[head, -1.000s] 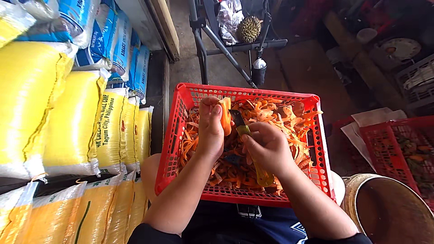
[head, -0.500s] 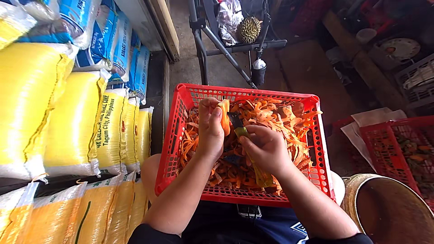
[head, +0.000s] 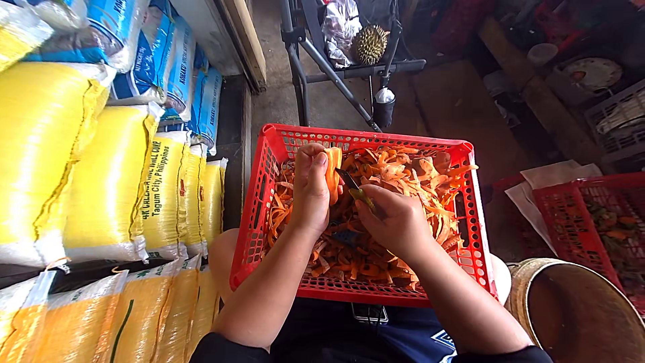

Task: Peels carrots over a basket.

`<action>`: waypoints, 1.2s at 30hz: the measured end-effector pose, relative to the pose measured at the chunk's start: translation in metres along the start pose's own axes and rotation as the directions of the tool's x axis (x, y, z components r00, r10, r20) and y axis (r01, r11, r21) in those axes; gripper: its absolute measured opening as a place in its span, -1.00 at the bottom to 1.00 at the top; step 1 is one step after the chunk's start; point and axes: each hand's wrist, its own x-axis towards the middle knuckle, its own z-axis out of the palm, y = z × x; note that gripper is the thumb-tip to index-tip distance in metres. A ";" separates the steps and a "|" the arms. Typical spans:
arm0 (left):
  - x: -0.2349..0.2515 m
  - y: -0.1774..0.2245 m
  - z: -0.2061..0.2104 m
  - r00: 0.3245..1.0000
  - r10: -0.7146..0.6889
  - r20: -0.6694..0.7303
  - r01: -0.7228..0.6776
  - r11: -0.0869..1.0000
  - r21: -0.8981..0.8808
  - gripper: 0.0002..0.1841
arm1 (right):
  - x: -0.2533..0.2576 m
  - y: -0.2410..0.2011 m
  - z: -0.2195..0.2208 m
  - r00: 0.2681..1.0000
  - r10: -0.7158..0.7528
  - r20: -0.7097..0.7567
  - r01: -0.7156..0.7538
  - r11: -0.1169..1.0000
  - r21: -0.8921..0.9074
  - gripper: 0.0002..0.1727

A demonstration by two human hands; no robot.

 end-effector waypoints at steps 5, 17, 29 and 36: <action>0.001 0.003 0.001 0.996 -0.084 -0.011 0.084 0.996 -0.019 -0.81 | 0.000 0.000 -0.001 1.000 -0.004 0.017 0.004 1.000 -0.026 -0.75; 0.001 0.002 0.001 0.999 -0.049 -0.013 0.050 0.997 0.055 -0.85 | 0.000 0.003 -0.002 0.998 -0.068 -0.005 0.066 0.984 -0.164 -0.75; 0.003 0.012 -0.002 0.961 -0.278 0.018 0.276 0.958 0.078 -0.76 | 0.003 0.011 -0.015 0.982 -0.191 -0.011 0.169 0.894 -0.416 -0.73; 0.004 0.017 -0.003 0.924 -0.381 -0.043 0.380 0.924 -0.037 -0.70 | 0.002 0.015 -0.017 0.999 -0.026 -0.040 0.021 0.991 -0.129 -0.73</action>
